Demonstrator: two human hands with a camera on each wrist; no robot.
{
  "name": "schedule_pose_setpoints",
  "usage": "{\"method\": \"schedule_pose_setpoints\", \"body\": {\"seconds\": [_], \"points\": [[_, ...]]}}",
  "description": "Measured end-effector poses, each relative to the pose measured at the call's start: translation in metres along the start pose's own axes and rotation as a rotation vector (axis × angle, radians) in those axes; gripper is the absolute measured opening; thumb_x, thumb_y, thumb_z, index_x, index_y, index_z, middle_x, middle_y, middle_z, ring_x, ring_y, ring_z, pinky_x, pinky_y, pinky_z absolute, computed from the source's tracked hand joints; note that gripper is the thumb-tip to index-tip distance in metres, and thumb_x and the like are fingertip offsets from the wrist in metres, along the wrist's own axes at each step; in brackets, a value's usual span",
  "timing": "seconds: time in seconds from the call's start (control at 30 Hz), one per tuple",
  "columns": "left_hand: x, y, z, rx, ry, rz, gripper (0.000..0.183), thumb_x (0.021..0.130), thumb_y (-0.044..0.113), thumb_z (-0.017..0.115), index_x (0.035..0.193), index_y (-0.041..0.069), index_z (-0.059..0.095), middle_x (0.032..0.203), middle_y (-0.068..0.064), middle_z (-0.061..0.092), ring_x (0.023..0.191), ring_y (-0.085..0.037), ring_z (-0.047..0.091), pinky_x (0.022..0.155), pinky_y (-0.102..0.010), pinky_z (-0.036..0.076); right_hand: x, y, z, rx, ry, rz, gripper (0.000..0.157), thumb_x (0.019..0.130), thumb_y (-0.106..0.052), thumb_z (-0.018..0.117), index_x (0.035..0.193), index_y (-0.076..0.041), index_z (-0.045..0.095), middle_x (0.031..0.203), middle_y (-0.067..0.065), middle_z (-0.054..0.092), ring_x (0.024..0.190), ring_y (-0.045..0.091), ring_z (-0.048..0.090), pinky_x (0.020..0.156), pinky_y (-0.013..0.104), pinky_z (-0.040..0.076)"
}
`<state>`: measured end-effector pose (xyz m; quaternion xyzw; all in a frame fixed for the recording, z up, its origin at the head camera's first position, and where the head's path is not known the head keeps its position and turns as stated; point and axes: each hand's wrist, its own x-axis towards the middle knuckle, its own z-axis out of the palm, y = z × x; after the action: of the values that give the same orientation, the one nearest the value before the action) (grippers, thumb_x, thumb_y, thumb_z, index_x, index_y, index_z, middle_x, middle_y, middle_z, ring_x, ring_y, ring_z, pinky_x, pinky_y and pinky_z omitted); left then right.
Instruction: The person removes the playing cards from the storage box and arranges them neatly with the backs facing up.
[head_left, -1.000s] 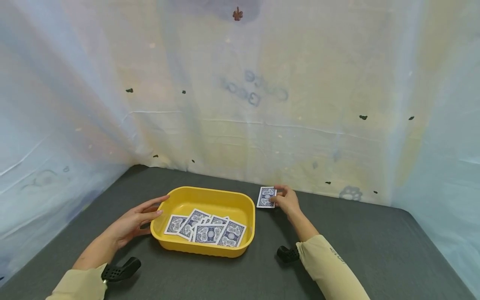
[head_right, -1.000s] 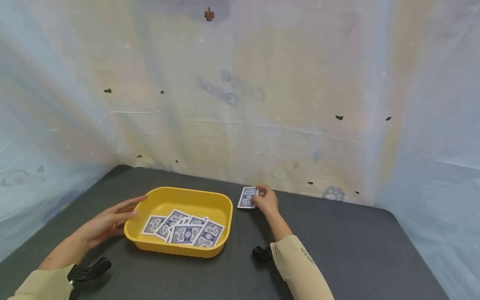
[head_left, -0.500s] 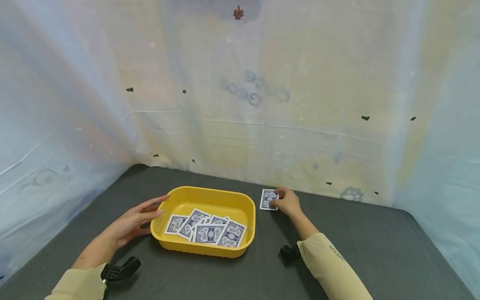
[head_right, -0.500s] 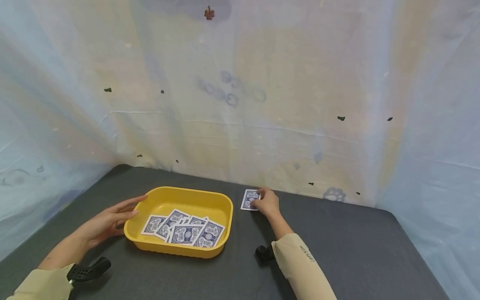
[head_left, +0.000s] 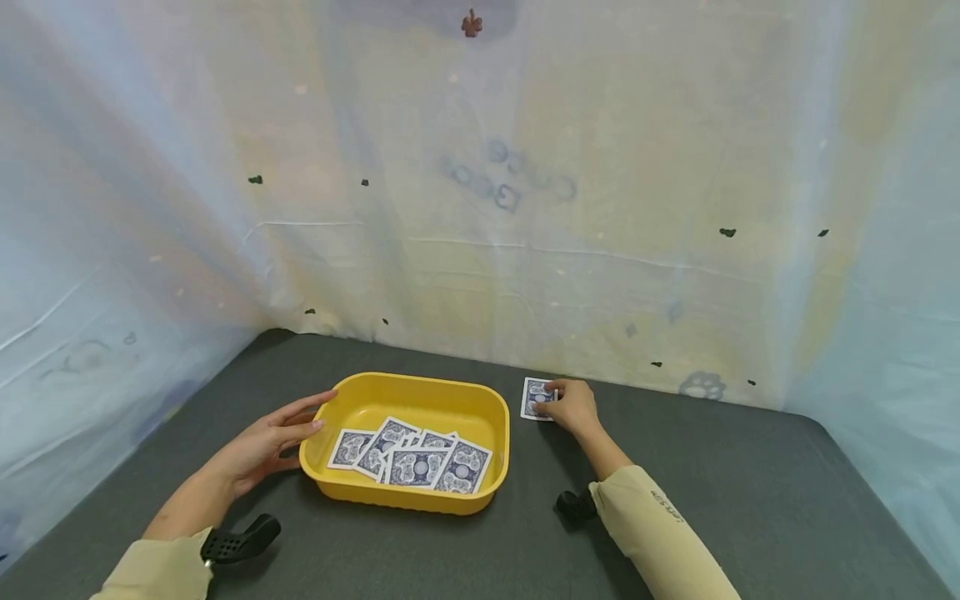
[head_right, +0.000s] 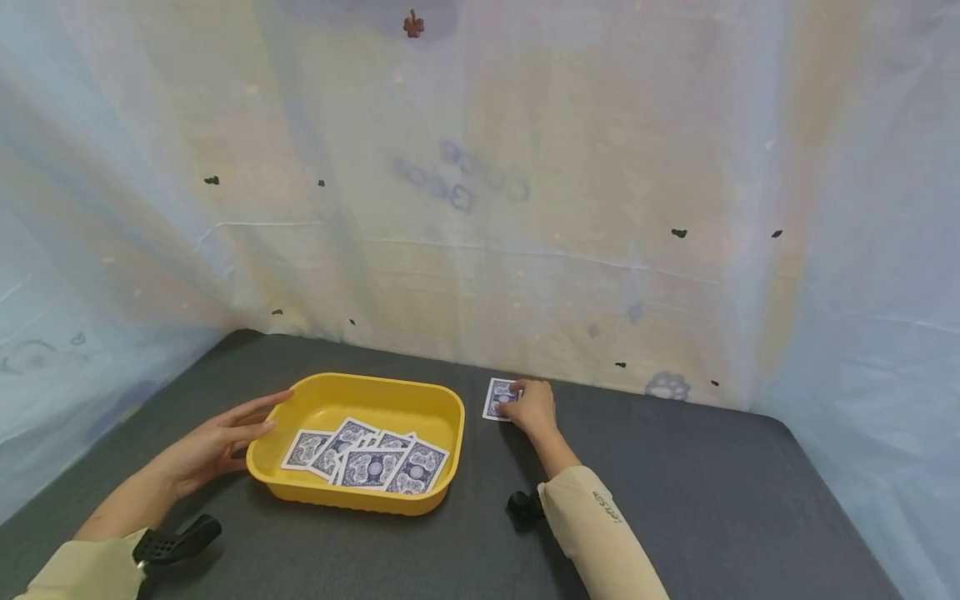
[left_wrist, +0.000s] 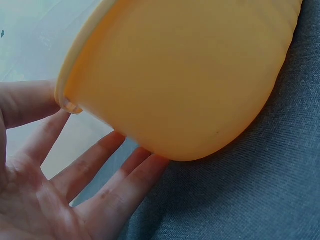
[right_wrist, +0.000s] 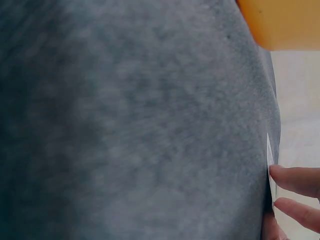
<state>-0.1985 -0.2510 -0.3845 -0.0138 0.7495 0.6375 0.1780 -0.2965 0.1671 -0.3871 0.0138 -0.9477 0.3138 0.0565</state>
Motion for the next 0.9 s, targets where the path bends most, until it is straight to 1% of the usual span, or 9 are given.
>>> {"method": "schedule_pose_setpoints", "body": {"seconds": [0.1, 0.2, 0.3, 0.43, 0.5, 0.6, 0.7, 0.8, 0.9], "points": [[-0.001, 0.0, 0.001, -0.001, 0.005, -0.003, 0.068, 0.097, 0.035, 0.056, 0.155, 0.022, 0.022, 0.159, -0.019, 0.013, 0.141, -0.045, 0.021, 0.097, -0.061, 0.04, 0.0, 0.0, 0.0, -0.013, 0.001, 0.004, 0.04, 0.077, -0.017, 0.077, 0.112, 0.002, 0.07, 0.108, 0.025, 0.067, 0.098, 0.037, 0.061, 0.085, 0.048, 0.049], [-0.001, -0.001, 0.001, -0.003, 0.004, -0.002, 0.068, 0.097, 0.034, 0.056, 0.154, 0.022, 0.022, 0.159, -0.02, 0.013, 0.141, -0.045, 0.021, 0.097, -0.061, 0.04, -0.001, 0.001, 0.002, -0.028, 0.008, 0.001, 0.04, 0.077, -0.017, 0.077, 0.112, 0.002, 0.07, 0.1, 0.022, 0.066, 0.088, 0.033, 0.06, 0.077, 0.045, 0.049], [-0.001, -0.002, 0.001, -0.008, -0.001, -0.001, 0.068, 0.097, 0.034, 0.057, 0.154, 0.024, 0.023, 0.159, -0.018, 0.011, 0.142, -0.044, 0.02, 0.098, -0.06, 0.04, -0.004, -0.002, 0.002, -0.006, 0.051, -0.026, 0.037, 0.079, -0.015, 0.074, 0.111, 0.003, 0.069, 0.096, 0.02, 0.065, 0.084, 0.031, 0.058, 0.073, 0.044, 0.049], [0.002, -0.001, 0.0, -0.019, -0.02, 0.012, 0.068, 0.096, 0.034, 0.057, 0.154, 0.024, 0.024, 0.161, -0.016, 0.008, 0.143, -0.042, 0.019, 0.101, -0.06, 0.039, -0.009, -0.011, -0.002, 0.117, 0.102, -0.051, 0.033, 0.084, -0.014, 0.069, 0.113, 0.002, 0.068, 0.106, 0.022, 0.066, 0.094, 0.034, 0.061, 0.08, 0.047, 0.051], [0.003, 0.0, -0.001, -0.015, -0.031, 0.024, 0.068, 0.097, 0.034, 0.057, 0.154, 0.024, 0.023, 0.161, -0.016, 0.006, 0.143, -0.043, 0.018, 0.101, -0.06, 0.038, -0.012, -0.018, -0.004, 0.189, 0.096, -0.037, 0.033, 0.087, -0.017, 0.067, 0.116, 0.0, 0.066, 0.113, 0.02, 0.066, 0.101, 0.034, 0.061, 0.084, 0.047, 0.051], [0.003, 0.0, -0.002, -0.016, -0.036, 0.028, 0.068, 0.097, 0.034, 0.056, 0.154, 0.023, 0.022, 0.161, -0.016, 0.007, 0.143, -0.043, 0.016, 0.101, -0.061, 0.037, -0.016, -0.03, -0.006, 0.285, 0.08, -0.013, 0.034, 0.09, -0.021, 0.066, 0.118, -0.002, 0.065, 0.117, 0.018, 0.065, 0.107, 0.033, 0.06, 0.088, 0.046, 0.051], [0.003, -0.001, -0.003, -0.018, -0.032, 0.025, 0.067, 0.097, 0.034, 0.056, 0.154, 0.024, 0.022, 0.161, -0.015, 0.007, 0.143, -0.043, 0.017, 0.101, -0.06, 0.038, -0.02, -0.042, -0.006, 0.405, 0.065, -0.02, 0.032, 0.09, -0.019, 0.066, 0.117, -0.001, 0.065, 0.115, 0.018, 0.065, 0.104, 0.034, 0.061, 0.087, 0.042, 0.053], [0.003, -0.003, -0.004, -0.023, -0.023, 0.019, 0.065, 0.098, 0.033, 0.055, 0.154, 0.025, 0.024, 0.161, -0.015, 0.006, 0.143, -0.043, 0.017, 0.101, -0.059, 0.039, -0.025, -0.055, -0.005, 0.53, 0.04, -0.03, 0.031, 0.089, -0.014, 0.066, 0.117, 0.001, 0.065, 0.113, 0.02, 0.066, 0.099, 0.036, 0.063, 0.087, 0.043, 0.053], [0.002, -0.004, -0.005, -0.028, -0.018, 0.016, 0.064, 0.097, 0.033, 0.056, 0.153, 0.026, 0.025, 0.161, -0.014, 0.005, 0.143, -0.042, 0.016, 0.101, -0.059, 0.038, -0.029, -0.067, -0.006, 0.605, 0.004, -0.023, 0.031, 0.089, -0.012, 0.066, 0.117, 0.002, 0.064, 0.114, 0.02, 0.065, 0.098, 0.038, 0.064, 0.089, 0.045, 0.053]]}}
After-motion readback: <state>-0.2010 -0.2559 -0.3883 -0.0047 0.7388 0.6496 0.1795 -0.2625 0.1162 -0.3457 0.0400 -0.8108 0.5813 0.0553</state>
